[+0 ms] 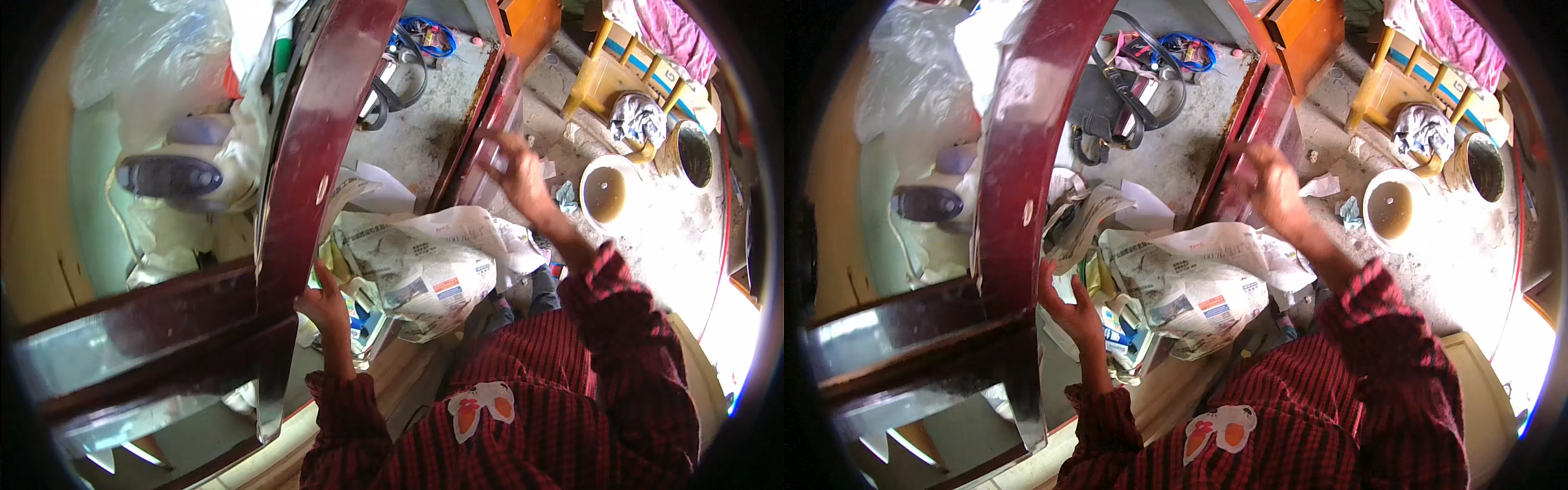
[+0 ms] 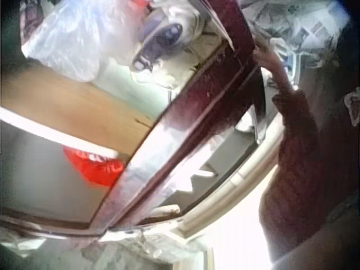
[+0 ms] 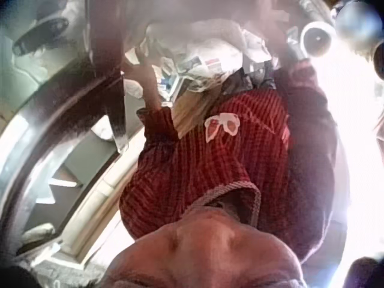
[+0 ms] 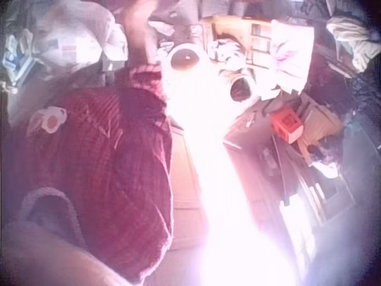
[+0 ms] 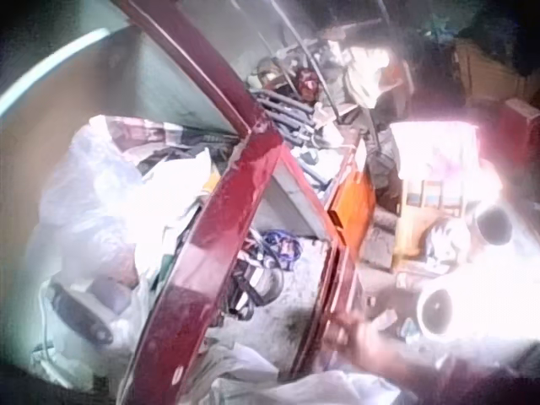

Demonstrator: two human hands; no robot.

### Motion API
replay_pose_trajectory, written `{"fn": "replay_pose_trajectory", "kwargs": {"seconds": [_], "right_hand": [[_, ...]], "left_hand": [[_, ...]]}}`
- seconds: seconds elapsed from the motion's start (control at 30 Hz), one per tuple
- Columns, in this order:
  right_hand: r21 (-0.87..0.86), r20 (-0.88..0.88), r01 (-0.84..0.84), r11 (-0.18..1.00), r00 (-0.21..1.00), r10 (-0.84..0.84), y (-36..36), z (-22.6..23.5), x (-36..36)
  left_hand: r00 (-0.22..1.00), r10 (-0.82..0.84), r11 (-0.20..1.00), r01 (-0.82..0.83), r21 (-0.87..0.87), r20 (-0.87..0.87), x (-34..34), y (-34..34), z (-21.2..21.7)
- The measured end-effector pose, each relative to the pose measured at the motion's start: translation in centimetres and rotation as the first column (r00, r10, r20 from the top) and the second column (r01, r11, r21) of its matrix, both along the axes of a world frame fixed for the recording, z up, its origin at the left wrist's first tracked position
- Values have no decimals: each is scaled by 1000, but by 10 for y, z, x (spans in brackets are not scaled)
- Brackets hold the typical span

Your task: The person sorts through various items in a cluttered room, handling papers, a bag, and other objects. They move items around, inspecting and rearranging them within a glass-fronted cabinet.

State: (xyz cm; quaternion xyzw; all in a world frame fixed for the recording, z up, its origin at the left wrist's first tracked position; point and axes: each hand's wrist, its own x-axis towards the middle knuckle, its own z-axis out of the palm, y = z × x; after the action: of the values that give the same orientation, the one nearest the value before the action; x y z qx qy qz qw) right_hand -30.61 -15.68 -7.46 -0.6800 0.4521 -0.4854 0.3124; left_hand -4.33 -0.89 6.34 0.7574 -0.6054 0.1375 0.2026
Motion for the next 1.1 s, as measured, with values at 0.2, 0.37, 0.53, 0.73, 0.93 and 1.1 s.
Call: {"fn": "replay_pose_trajectory", "kwargs": {"seconds": [0.2,0.37,0.53,0.73,0.93,1.1], "right_hand": [[115,-286,-246,962,920,269,100,18,62],[279,-300,-227,933,902,309,125,-4,97],[327,177,-250,911,963,201,144,45,62],[614,466,-306,728,885,-21,183,19,-20],[732,438,-185,655,865,-245,251,19,-69],[679,493,-119,724,805,-330,277,-6,-70]], "left_hand": [[940,320,858,-236,457,-116,59,54,-34],[981,192,890,-175,420,2,82,87,-63],[919,327,876,-209,434,-219,80,86,-50],[923,302,915,-210,345,-240,72,103,-41],[882,-264,960,281,-14,-390,14,131,-48],[537,-176,886,452,105,-825,-21,129,-74]]}}
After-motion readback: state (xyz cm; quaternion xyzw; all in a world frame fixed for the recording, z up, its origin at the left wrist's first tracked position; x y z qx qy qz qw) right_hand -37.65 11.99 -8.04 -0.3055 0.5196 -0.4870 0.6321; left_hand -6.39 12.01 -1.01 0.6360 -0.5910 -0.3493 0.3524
